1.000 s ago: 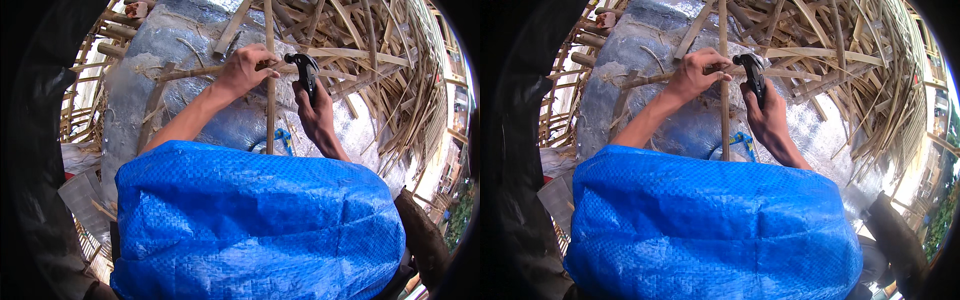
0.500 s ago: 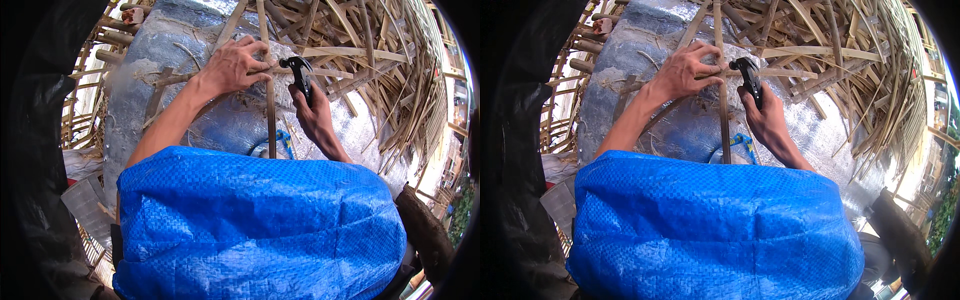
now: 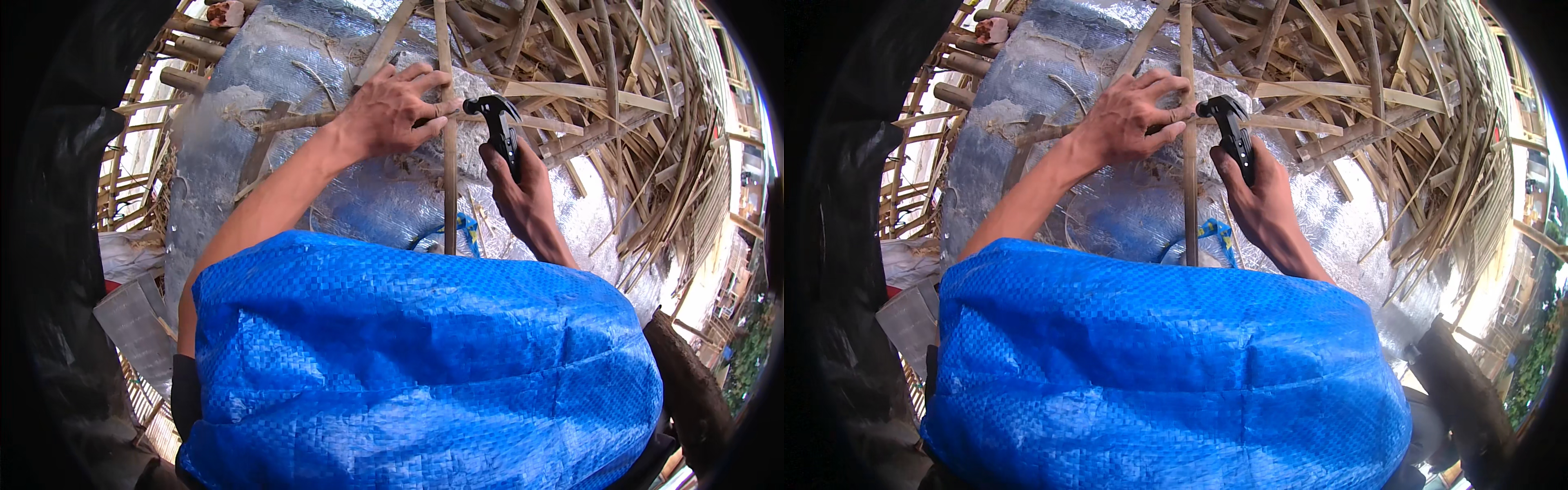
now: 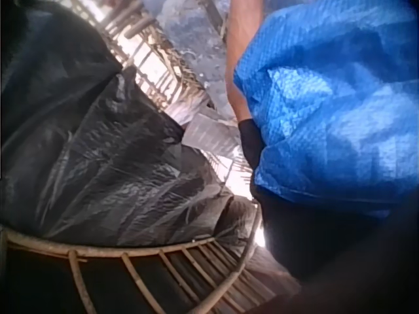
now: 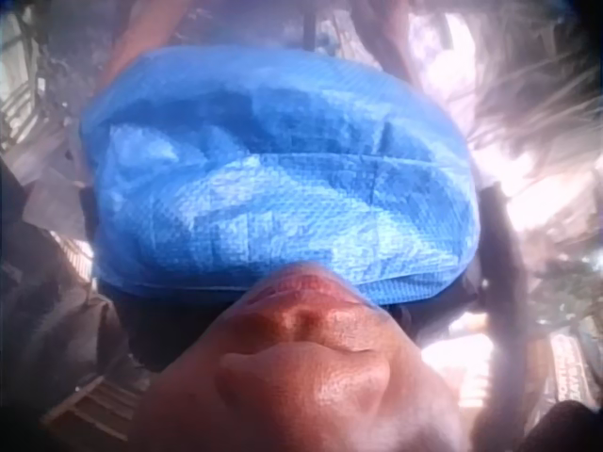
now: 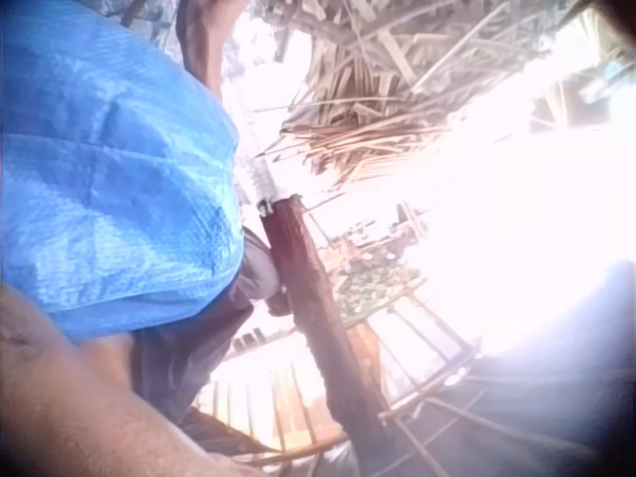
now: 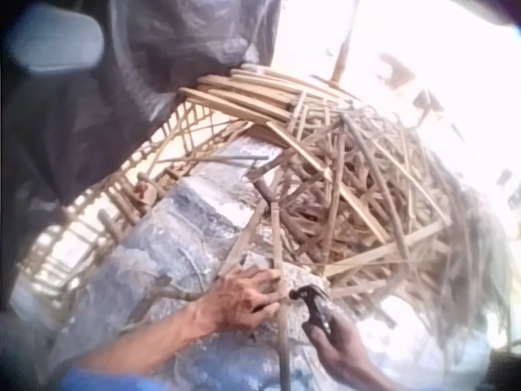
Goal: The person constructs a bamboo frame by aligning bamboo strips and hammering nails into their intersections to join them together.
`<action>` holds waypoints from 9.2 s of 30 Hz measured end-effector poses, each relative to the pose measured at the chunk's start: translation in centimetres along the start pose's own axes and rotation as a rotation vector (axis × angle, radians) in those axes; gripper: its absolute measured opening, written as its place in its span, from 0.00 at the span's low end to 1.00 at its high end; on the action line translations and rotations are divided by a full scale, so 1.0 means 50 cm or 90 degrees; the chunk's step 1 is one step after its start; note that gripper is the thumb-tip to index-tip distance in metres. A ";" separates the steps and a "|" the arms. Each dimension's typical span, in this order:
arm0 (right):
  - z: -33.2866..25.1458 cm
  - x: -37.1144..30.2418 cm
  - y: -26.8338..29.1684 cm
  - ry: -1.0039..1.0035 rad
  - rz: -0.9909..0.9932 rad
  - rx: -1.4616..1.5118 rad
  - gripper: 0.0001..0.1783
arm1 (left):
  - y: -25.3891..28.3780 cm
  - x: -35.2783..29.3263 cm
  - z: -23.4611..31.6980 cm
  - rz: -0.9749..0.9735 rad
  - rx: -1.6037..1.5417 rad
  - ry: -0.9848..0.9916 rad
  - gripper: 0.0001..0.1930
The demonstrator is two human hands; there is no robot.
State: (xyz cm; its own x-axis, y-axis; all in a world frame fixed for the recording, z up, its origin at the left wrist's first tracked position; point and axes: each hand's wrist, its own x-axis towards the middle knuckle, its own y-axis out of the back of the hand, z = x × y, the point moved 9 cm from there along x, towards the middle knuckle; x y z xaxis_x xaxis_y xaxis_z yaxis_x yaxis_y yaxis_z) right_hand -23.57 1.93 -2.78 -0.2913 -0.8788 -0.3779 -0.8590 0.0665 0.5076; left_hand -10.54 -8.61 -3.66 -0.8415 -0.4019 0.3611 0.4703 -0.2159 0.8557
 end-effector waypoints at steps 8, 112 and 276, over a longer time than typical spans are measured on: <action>-0.029 0.006 -0.002 0.041 -0.022 -0.018 0.14 | -0.007 -0.008 -0.010 -0.066 0.007 0.056 0.16; 0.032 0.181 -0.015 -0.011 0.012 -0.106 0.23 | 0.000 -0.114 -0.039 -0.134 -0.080 0.577 0.28; -0.137 -0.022 -0.075 0.123 -0.347 0.442 0.13 | 0.230 -0.124 -0.077 0.125 -0.743 0.666 0.18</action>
State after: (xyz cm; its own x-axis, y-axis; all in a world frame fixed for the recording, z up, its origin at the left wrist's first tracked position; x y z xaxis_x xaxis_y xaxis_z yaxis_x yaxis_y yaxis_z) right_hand -17.16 -0.59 1.05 0.2528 -0.9316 -0.2612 -0.9361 -0.1672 -0.3096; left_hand 1.12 -12.05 2.52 -0.4295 -0.8094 -0.4005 0.8981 -0.4292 -0.0957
